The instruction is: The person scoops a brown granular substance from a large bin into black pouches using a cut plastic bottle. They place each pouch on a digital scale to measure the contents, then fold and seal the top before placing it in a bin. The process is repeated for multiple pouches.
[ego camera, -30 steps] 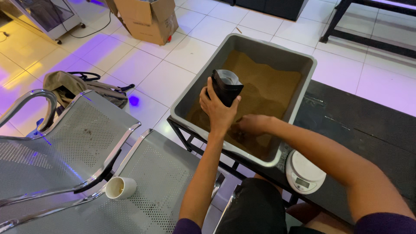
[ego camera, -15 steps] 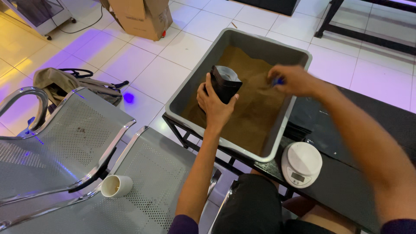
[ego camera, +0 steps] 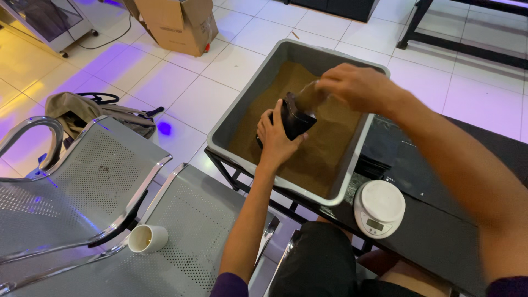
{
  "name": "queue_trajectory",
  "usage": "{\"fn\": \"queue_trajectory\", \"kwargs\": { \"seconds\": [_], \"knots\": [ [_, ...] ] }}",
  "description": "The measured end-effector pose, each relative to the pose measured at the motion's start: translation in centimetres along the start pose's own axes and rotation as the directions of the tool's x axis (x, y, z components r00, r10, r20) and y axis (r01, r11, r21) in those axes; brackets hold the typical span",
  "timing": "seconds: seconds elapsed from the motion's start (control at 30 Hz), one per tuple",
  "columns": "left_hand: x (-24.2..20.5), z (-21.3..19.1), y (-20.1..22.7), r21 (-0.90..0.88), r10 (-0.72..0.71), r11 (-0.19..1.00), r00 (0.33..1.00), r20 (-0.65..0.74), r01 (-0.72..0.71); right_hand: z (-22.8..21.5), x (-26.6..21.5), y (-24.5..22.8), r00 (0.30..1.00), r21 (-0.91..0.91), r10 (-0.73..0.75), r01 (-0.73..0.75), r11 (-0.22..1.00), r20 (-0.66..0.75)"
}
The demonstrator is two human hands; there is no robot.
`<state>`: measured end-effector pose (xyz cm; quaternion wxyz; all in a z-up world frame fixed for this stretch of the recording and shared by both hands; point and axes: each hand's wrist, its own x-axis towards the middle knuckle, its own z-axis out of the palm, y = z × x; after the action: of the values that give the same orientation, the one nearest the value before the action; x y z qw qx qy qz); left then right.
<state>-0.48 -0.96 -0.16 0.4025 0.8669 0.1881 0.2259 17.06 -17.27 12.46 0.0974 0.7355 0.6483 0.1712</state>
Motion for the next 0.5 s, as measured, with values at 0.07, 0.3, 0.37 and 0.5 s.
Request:
{"fn": "queue_trajectory", "kwargs": {
  "seconds": [0.07,0.3,0.37,0.5],
  "knots": [
    [0.1,0.2,-0.2,0.007,0.001,1.000,1.000,-0.004,-0.001,0.8,0.4,-0.8,0.990,-0.126,-0.100,0.087,0.988,-0.098],
    [0.3,0.6,-1.0,-0.008,0.009,1.000,0.998,-0.057,-0.009,-0.2,0.2,-0.4,0.946,-0.262,-0.162,0.087,0.961,-0.282],
    [0.1,0.0,-0.3,-0.023,-0.012,1.000,0.998,-0.060,0.011,-1.1,-0.8,-0.2,0.971,-0.242,-0.063,0.005,0.970,-0.232],
    [-0.1,-0.5,0.2,-0.102,-0.031,0.995,0.997,-0.071,0.024,2.5,-1.7,-0.5,0.995,-0.145,0.099,-0.095,0.985,0.020]
  ]
}}
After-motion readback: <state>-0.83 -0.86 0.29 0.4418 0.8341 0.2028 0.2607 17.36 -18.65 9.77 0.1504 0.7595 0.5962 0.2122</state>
